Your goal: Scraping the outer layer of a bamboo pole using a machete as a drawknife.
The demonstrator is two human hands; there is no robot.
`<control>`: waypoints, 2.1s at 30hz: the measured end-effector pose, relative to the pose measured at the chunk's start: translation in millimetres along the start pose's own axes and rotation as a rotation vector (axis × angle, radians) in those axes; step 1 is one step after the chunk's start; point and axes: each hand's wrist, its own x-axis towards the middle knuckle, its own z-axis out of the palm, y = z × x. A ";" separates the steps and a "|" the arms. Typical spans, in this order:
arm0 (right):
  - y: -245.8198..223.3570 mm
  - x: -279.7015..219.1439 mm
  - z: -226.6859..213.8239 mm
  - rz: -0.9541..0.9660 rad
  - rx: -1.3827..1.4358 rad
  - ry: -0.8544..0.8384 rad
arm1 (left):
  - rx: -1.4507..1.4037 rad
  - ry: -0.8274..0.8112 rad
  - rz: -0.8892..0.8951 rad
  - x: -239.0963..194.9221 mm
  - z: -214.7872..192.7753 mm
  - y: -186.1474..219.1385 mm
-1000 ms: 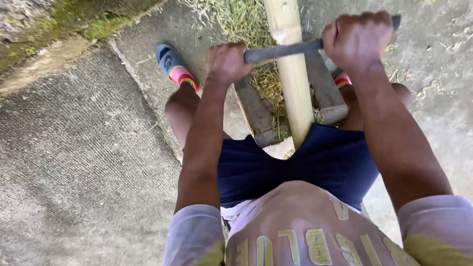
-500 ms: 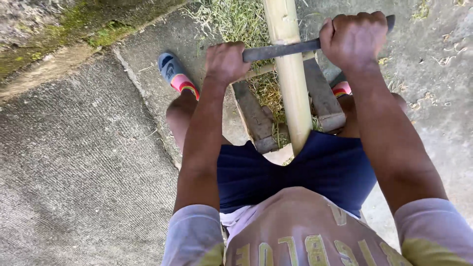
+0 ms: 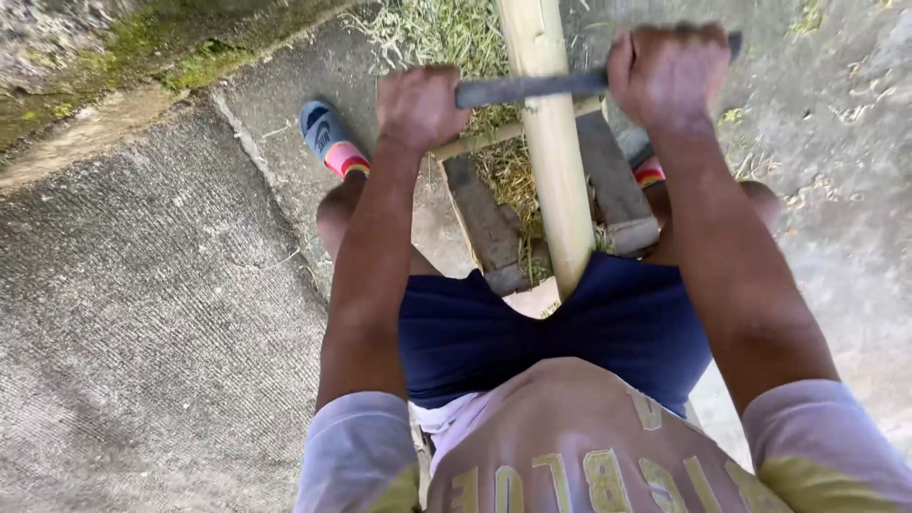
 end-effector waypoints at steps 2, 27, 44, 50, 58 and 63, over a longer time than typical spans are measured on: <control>-6.5 -17.9 -1.9 0.069 0.000 -0.103 | 0.027 -0.015 0.079 -19.9 7.0 4.7; 12.7 11.6 24.4 0.019 0.064 0.157 | 0.163 -0.181 0.004 22.8 -40.4 16.7; 7.7 31.7 -63.0 -0.250 -0.156 -0.143 | -0.253 0.150 -0.089 -57.6 97.8 42.9; 0.4 53.7 -67.2 -0.299 -0.232 -0.083 | -0.296 0.240 -0.059 -35.2 116.8 29.8; 5.2 50.7 -62.3 -0.331 -0.090 -0.162 | -0.202 0.307 -0.044 -26.0 151.7 24.4; 7.0 49.9 -53.9 -0.452 -0.503 0.426 | -0.271 0.464 0.040 -23.8 134.3 18.2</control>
